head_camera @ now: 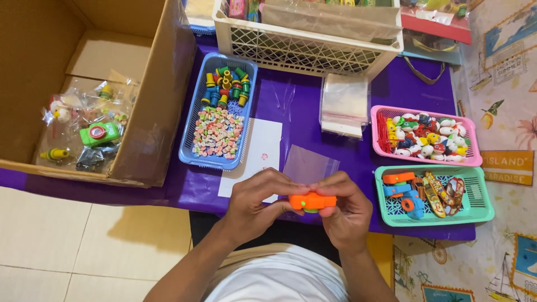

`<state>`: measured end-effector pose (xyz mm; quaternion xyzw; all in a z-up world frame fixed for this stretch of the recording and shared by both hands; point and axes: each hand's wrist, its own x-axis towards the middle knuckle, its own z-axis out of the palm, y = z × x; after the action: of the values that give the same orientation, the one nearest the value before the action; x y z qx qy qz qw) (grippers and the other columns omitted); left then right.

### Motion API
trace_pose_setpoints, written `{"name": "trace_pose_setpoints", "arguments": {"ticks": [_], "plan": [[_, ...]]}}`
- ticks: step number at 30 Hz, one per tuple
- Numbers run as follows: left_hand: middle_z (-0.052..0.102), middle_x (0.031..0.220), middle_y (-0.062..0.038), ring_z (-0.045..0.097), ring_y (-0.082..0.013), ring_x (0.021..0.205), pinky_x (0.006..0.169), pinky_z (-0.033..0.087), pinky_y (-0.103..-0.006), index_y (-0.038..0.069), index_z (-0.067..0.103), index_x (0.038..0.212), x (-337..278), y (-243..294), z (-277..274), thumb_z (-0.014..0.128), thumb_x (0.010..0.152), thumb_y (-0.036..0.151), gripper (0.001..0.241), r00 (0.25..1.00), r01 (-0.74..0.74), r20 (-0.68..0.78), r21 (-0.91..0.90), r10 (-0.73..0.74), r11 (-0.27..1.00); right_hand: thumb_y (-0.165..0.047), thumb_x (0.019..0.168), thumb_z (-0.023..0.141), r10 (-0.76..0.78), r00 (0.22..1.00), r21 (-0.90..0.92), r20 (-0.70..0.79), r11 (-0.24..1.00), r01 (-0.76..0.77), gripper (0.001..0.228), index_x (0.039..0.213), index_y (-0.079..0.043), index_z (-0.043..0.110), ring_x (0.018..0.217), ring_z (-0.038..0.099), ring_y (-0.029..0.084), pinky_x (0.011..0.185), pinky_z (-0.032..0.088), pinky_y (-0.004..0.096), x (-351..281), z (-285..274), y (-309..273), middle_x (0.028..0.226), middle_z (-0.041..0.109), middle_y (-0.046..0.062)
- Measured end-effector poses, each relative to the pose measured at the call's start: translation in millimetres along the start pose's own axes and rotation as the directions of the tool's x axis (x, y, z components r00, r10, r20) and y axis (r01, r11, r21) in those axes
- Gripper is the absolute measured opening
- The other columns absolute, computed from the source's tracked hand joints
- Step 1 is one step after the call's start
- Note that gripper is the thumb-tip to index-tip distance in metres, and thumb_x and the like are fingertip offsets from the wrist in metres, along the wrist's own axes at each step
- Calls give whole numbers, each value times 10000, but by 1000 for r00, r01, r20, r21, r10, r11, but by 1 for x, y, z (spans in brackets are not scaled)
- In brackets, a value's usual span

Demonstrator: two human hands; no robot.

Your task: Placing small plastic toys and beads into individual transparent plastic bags for packaging.

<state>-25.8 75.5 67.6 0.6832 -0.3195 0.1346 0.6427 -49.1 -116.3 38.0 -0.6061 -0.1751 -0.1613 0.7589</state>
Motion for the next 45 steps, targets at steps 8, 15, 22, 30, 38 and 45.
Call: {"name": "trace_pose_setpoints", "arguments": {"ticks": [8, 15, 22, 30, 38, 45], "plan": [[761, 1087, -88, 731, -209, 963, 858, 611, -288, 81, 710, 1171, 0, -2, 3, 741, 948, 134, 232, 999, -40, 24, 23, 40, 999, -368, 975, 733, -67, 996, -91, -65, 994, 61, 270, 1041, -114, 672, 968, 686, 185, 932, 569, 310, -5, 5, -1, 982, 663, 52], [750, 1131, -79, 727, -208, 990, 889, 591, -287, 103, 714, 1174, -2, -8, 5, 757, 947, 24, 244, 998, -57, 8, -45, 57, 997, -335, 1010, 684, -132, 991, -179, -29, 976, 125, 213, 1061, -129, 661, 972, 697, 183, 943, 597, 330, -4, 6, -6, 996, 641, 59], [723, 1234, -126, 722, -250, 1157, 1030, 588, -348, 82, 678, 1208, 5, 0, 2, 871, 816, 167, 445, 1000, 13, 20, -42, -12, 999, -256, 1036, 632, -142, 990, -247, 14, 959, 141, 137, 1076, -127, 611, 1049, 697, 261, 986, 612, 362, 1, 0, -11, 1095, 655, 144], [736, 1136, -135, 718, -185, 911, 870, 649, -273, 47, 661, 1274, 5, 1, 1, 874, 797, 190, 542, 984, 178, 20, -108, -177, 978, -171, 1027, 617, -231, 965, -385, 126, 885, 262, 100, 1092, -95, 607, 1099, 707, 335, 1011, 654, 453, 2, -2, -17, 1165, 629, 181], [762, 1115, -50, 656, -181, 987, 858, 500, -302, 107, 719, 1175, 5, -2, 0, 850, 824, 270, 409, 989, 146, -13, 2, -146, 989, -78, 1022, 599, -249, 954, -376, 169, 878, 296, 54, 1074, -95, 598, 1101, 704, 357, 1021, 663, 518, 4, -3, -16, 1153, 619, 171], [748, 1209, -53, 663, -162, 991, 884, 504, -297, 123, 685, 1250, 6, -1, 0, 858, 821, 240, 477, 982, 185, 47, -13, -184, 983, -13, 996, 625, -245, 958, -399, 153, 871, 286, 103, 1049, -102, 618, 1145, 716, 412, 1044, 653, 523, 1, -5, -16, 1166, 623, 158]]}}
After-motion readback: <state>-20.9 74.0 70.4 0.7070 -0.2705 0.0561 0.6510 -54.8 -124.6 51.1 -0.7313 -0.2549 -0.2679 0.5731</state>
